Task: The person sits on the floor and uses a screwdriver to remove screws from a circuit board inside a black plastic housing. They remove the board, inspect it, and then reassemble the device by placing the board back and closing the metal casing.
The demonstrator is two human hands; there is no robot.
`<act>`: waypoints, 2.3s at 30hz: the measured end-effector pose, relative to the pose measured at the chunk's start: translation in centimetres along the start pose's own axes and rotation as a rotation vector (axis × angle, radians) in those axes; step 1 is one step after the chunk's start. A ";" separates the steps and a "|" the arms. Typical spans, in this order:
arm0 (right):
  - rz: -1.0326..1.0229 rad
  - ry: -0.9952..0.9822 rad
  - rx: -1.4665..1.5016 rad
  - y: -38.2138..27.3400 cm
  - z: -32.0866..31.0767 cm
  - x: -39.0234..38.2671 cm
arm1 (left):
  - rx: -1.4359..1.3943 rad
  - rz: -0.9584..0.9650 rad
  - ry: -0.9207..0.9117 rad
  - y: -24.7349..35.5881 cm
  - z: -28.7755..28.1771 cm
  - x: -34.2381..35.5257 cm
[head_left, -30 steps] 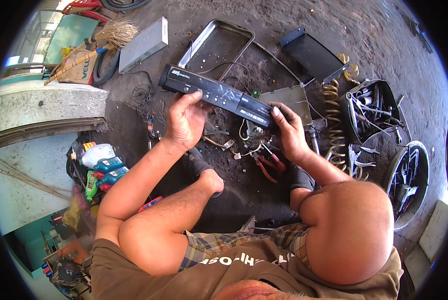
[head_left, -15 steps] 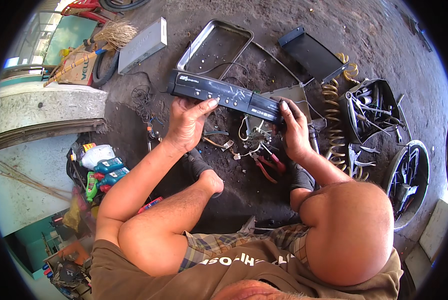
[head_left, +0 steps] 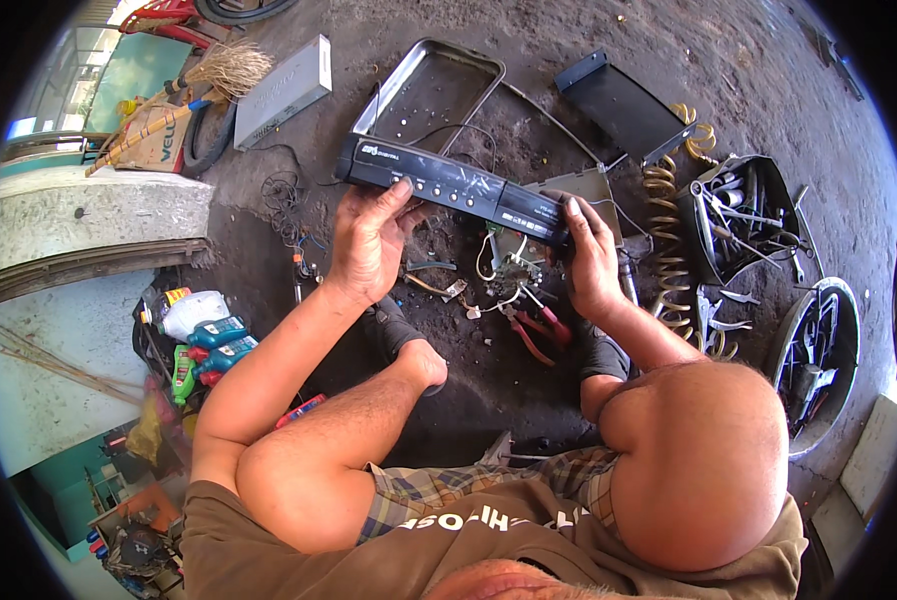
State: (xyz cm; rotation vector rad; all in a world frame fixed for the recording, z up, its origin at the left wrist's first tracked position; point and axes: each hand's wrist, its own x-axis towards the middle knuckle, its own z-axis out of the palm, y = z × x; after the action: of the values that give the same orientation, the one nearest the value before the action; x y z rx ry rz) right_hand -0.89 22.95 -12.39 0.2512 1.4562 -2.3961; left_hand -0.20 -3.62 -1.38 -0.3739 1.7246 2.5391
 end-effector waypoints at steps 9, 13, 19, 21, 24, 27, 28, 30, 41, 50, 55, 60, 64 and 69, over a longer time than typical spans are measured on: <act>-0.017 0.000 0.012 -0.2 -0.3 0.0 | -0.022 -0.052 -0.026 -0.4 -1.0 0.3; -0.191 -0.053 -0.171 -0.4 -0.1 0.0 | -0.027 -0.046 -0.006 -0.6 -1.8 0.2; -0.287 -0.149 -0.079 0.7 -0.8 -0.1 | -0.085 -0.049 0.029 0.1 -0.6 0.1; -0.278 -0.156 -0.132 0.7 -0.9 -0.1 | -0.074 -0.052 0.008 0.0 -1.0 0.1; -0.274 -0.164 -0.127 0.6 -1.2 -0.2 | -0.078 -0.056 -0.011 0.0 -0.7 0.2; -0.158 -0.126 -0.215 0.3 -1.2 -0.2 | -0.026 -0.053 -0.043 -0.9 -3.2 0.4; -0.118 -0.114 -0.382 0.0 -1.4 -0.2 | -0.007 -0.054 -0.061 -1.7 -4.1 0.7; -0.037 -0.147 -0.404 -0.2 -1.5 -0.7 | 0.069 -0.090 -0.095 -0.5 -1.4 0.2; -0.127 -0.003 -0.537 -0.2 -6.1 1.1 | 0.465 -0.517 -0.142 -5.2 -4.5 -1.9; -0.216 0.387 -0.436 -10.3 -18.2 19.0 | 0.717 -0.568 -0.258 -6.1 -6.8 -2.4; -0.130 0.742 -0.575 -14.3 -23.3 25.3 | 0.970 -0.463 -0.376 -6.6 -7.0 -2.5; -0.106 0.945 -0.700 -17.3 -29.3 29.9 | 1.112 -0.394 -0.557 -7.1 -6.8 -2.2; -0.017 0.839 -0.372 -14.9 -28.3 32.9 | 1.201 -0.444 -0.497 -5.4 -7.6 -3.7; -0.022 0.871 -0.577 -20.9 -40.2 32.4 | 1.152 -0.356 -0.613 -7.9 -6.8 -0.6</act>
State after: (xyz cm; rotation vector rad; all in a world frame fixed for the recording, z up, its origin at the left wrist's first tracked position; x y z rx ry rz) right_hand -39.37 61.59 -23.86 1.2235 2.4193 -1.7997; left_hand 2.92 -6.80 -10.84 0.1529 2.1622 0.9540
